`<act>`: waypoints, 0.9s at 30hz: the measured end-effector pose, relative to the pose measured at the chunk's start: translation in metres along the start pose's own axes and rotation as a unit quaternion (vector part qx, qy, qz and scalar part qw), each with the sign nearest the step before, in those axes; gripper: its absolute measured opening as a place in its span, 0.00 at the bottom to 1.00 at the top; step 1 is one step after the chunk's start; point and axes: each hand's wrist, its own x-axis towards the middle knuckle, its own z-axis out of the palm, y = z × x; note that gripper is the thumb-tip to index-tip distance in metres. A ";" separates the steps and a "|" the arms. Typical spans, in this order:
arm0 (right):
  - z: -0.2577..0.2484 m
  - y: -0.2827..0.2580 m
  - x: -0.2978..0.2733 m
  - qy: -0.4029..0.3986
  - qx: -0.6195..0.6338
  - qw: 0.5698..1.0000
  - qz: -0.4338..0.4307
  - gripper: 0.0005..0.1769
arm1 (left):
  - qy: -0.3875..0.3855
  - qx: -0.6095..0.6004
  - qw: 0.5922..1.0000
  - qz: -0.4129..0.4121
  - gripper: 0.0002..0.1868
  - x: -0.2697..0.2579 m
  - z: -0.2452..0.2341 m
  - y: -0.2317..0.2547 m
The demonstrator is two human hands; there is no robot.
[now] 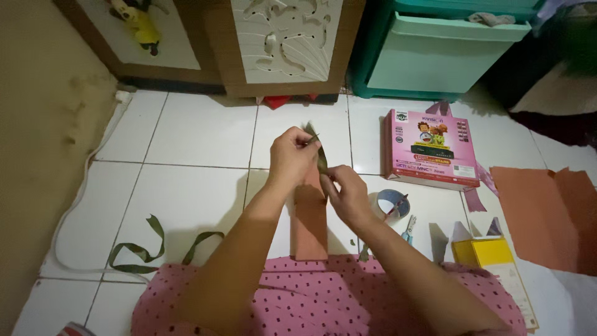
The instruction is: The person cuts a green ribbon into short pieces using scissors, then wraps the ribbon around a rectangular orange box and ties it.
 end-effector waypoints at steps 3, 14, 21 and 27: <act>-0.002 -0.002 0.000 -0.004 -0.075 0.985 -0.158 0.13 | 0.041 -0.019 0.998 -0.043 0.07 0.002 0.002 0.005; 0.034 0.009 0.050 -0.242 -0.235 0.886 -0.317 0.17 | 0.026 0.032 0.997 0.070 0.06 -0.019 0.011 0.025; 0.029 -0.018 0.070 -0.426 -0.174 0.884 -0.086 0.18 | 0.072 -0.032 0.989 0.123 0.07 -0.040 0.008 0.005; 0.049 0.018 0.083 -0.404 -0.123 0.889 0.175 0.13 | 0.142 -0.058 0.981 -0.117 0.01 -0.087 0.033 -0.091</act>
